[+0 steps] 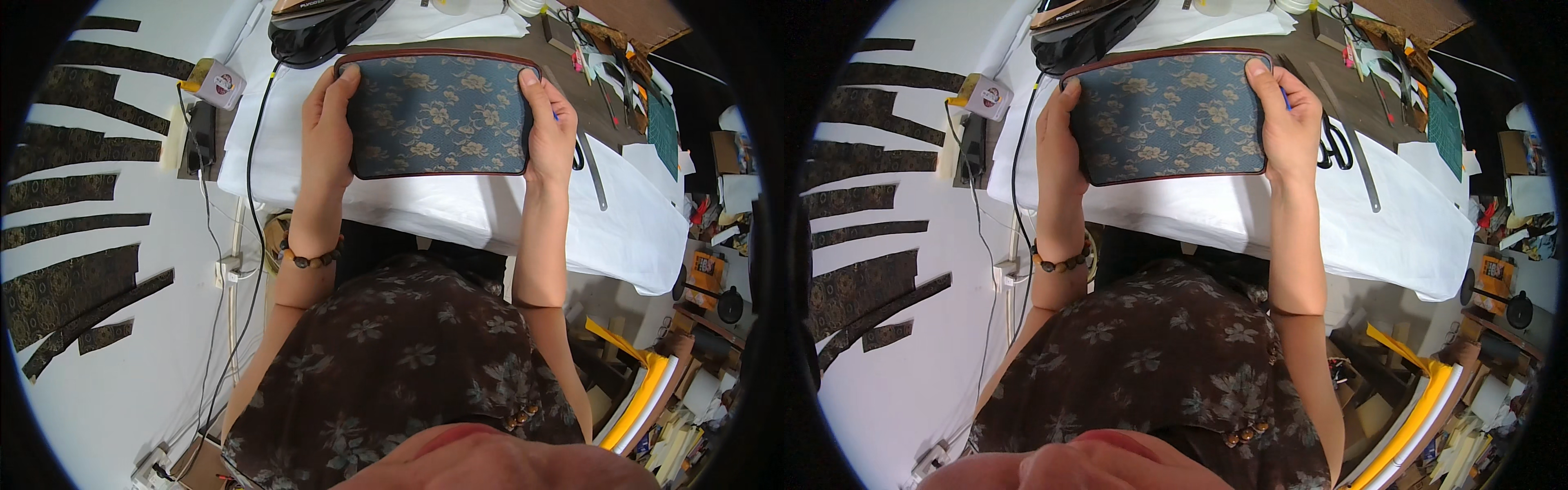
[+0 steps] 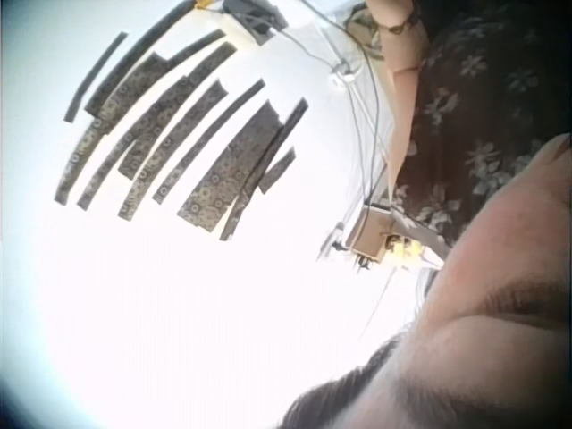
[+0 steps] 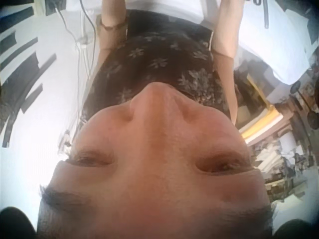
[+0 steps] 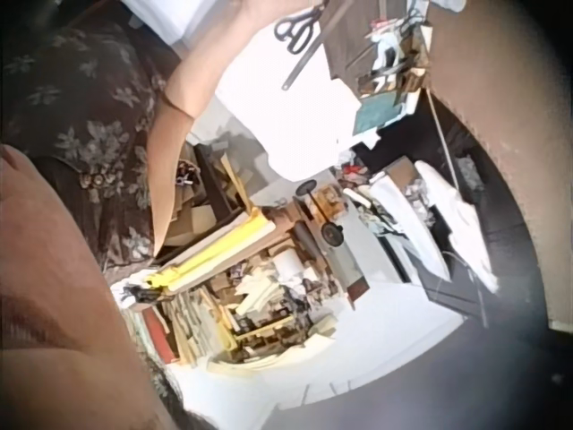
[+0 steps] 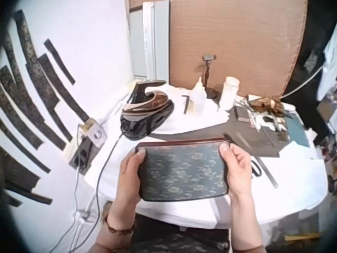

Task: The person uses a small brush to apply a clear finish to the surface of a rectangular wooden object. They then place a patterned fabric piece onto the finished surface and smooth it down with their hands.

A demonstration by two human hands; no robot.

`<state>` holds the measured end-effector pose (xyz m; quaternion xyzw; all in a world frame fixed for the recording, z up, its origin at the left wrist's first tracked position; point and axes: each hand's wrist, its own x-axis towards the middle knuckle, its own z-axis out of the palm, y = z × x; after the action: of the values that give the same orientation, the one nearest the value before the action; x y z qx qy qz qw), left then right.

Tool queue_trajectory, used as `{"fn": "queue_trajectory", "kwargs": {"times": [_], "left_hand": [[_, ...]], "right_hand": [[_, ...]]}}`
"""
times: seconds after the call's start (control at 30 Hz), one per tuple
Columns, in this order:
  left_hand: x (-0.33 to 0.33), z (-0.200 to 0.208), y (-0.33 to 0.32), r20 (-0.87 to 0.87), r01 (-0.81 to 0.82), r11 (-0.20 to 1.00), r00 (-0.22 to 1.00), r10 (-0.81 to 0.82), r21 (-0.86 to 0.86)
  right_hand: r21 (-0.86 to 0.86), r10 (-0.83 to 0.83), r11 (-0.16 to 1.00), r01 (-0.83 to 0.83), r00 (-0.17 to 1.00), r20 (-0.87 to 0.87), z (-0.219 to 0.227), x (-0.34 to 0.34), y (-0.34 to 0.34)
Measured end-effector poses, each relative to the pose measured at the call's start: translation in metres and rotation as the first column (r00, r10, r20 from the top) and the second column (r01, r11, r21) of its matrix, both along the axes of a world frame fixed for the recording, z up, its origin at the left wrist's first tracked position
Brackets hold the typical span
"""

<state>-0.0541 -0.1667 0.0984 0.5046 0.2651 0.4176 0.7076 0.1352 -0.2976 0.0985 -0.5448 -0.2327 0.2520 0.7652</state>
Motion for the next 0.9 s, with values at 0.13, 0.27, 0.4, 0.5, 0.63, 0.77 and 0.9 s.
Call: {"fn": "queue_trajectory", "kwargs": {"times": [0.13, 0.27, 0.4, 0.5, 0.63, 0.77, 0.9], "left_hand": [[-0.001, -0.004, 0.001, -0.004, 0.019, 1.000, 1.000, -0.019, -0.015], [-0.002, -0.005, 0.001, -0.091, -0.027, 0.998, 0.995, 0.032, 0.059], [0.001, -0.013, 0.005, -0.146, -0.037, 0.991, 0.988, 0.055, 0.127], [0.000, -0.016, 0.008, -0.154, -0.012, 0.993, 0.988, 0.031, 0.121], [-0.001, -0.014, 0.009, -0.165, -0.001, 0.995, 0.986, 0.018, 0.101], [-0.006, -0.011, 0.011, -0.198, 0.062, 0.996, 0.979, -0.048, 0.063], [-0.017, -0.022, 0.017, -0.050, 0.308, 0.950, 0.951, -0.306, 0.053]], "right_hand": [[-0.029, -0.024, 0.999, 0.024, 1.000, 0.007, -0.001, -0.001, -0.001], [-0.046, -0.043, 0.998, 0.043, 0.999, -0.004, 0.004, -0.007, 0.000], [-0.068, -0.042, 0.997, 0.044, 0.998, 0.036, -0.004, -0.001, 0.000], [-0.069, -0.060, 0.996, 0.063, 0.997, 0.047, -0.007, -0.002, -0.001], [-0.088, -0.045, 0.995, 0.049, 0.998, 0.040, -0.008, 0.001, -0.003], [-0.097, -0.060, 0.993, 0.064, 0.997, 0.050, -0.009, -0.001, -0.004], [-0.084, -0.068, 0.994, 0.070, 0.997, 0.024, -0.008, 0.011, -0.006]]}}
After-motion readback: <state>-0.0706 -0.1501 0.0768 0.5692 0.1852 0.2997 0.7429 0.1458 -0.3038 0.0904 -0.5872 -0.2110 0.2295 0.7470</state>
